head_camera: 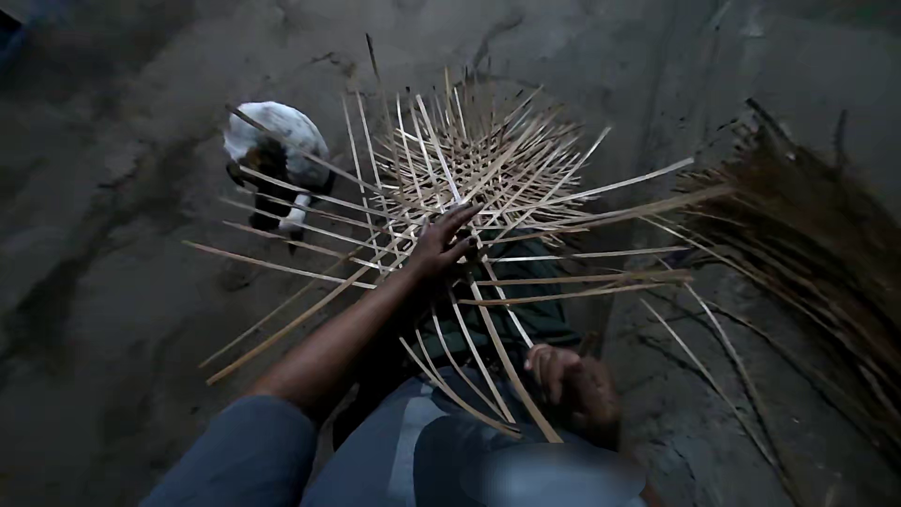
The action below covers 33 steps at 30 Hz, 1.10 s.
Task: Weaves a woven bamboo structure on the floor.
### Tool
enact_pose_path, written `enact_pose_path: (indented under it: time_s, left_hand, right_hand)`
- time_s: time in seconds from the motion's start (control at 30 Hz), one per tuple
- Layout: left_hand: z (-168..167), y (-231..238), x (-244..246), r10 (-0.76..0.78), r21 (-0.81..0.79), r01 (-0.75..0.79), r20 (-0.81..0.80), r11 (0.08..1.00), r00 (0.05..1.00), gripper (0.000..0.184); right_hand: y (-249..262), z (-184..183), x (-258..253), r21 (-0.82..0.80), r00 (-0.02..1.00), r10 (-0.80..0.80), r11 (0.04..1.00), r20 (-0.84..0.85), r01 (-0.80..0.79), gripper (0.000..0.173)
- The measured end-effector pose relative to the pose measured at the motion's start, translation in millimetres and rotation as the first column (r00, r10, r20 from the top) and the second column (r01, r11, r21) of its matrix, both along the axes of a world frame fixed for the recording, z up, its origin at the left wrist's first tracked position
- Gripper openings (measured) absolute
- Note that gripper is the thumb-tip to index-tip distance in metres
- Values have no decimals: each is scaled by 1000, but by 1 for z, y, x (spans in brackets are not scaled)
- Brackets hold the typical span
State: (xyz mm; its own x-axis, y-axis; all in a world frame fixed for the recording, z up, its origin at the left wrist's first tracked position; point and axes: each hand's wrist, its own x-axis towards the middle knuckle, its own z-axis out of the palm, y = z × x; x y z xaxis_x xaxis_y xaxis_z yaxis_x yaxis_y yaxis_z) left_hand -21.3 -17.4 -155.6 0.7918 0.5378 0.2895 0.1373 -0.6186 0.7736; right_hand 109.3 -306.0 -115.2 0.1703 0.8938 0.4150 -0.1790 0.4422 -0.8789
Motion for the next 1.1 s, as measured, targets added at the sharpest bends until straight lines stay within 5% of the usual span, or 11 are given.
enact_pose_path:
  time_s: [0.13,0.2,0.4,0.47,0.53,0.6,0.67,0.73,0.87,1.1]
  left_hand:
    - [0,-16,4,141,253,-7,-516,967,845,60]
    - [-1,-20,8,148,249,7,-599,969,787,63]
    - [16,-7,-2,220,179,-143,-564,973,796,84]
    - [15,-3,-11,234,154,-178,-595,972,769,78]
    - [12,-5,-16,229,107,-207,-598,972,768,75]
    - [11,-8,-15,230,65,-237,-578,969,783,72]
    - [10,-5,-11,233,37,-255,-549,966,802,72]
    - [6,2,-3,240,37,-260,-528,965,815,71]
    - [4,9,16,241,65,-248,-558,967,794,75]
    - [2,8,23,269,100,-258,-559,961,785,79]
  right_hand:
    - [-4,-13,-1,-16,999,-13,1000,-31,12,50]
    - [-4,-17,-3,-25,995,-56,998,-79,54,50]
    - [-11,-16,15,-4,984,-175,985,28,175,44]
    - [-21,-16,23,-114,982,-182,976,44,186,41]
    - [-29,-18,25,-253,979,-200,949,-36,185,63]
    - [-34,-20,24,-348,965,-239,900,108,262,50]
    - [-30,-24,18,-247,883,-203,912,424,328,27]
    - [-16,-30,12,-120,763,-105,965,638,233,26]
    - [23,-30,-8,-48,649,-44,991,759,123,47]
    - [63,-21,1,27,682,9,999,731,-42,26]
